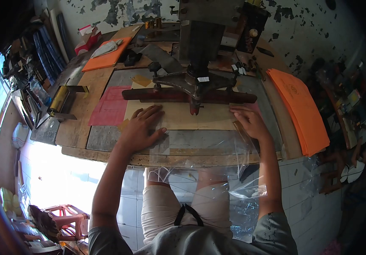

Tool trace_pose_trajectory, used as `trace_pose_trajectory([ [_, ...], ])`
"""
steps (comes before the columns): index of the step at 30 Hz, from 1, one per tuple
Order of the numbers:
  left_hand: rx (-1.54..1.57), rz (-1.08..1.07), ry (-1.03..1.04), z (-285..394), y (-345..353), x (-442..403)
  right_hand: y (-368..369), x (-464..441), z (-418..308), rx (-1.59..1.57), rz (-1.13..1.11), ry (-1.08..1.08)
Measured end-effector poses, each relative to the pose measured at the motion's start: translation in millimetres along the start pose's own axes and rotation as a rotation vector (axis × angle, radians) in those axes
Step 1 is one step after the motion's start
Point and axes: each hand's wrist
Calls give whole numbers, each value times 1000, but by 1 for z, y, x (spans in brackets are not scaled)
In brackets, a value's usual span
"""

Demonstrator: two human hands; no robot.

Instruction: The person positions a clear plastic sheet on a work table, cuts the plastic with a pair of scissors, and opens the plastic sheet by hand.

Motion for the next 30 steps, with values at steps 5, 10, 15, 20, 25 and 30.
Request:
trace_pose_trajectory([
  [5, -3, 10, 11, -2, 4, 3, 0, 4, -5, 3, 41, 34],
  [10, -20, 21, 2, -6, 7, 5, 5, 5, 18, 121, 243, 74],
  [15, -49, 113, -160, -3, 7, 6, 4, 5, 13, 54, 175, 197],
  [20, -90, 106, -188, -7, 11, 7, -1, 6, 14, -68, 144, 246],
  [25, -85, 140, -138, -8, 12, 10, 0, 6, 20, -364, 128, 279],
  [30, -42, 85, -119, -10, 10, 14, -15, 16, 5, -718, -20, 411],
])
Point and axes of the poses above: each hand's wrist, its own x-axis away from the middle knuckle, its own y-axis out of the palm, z = x × y, and after that the axes turned 2 degrees about -y, right-handed
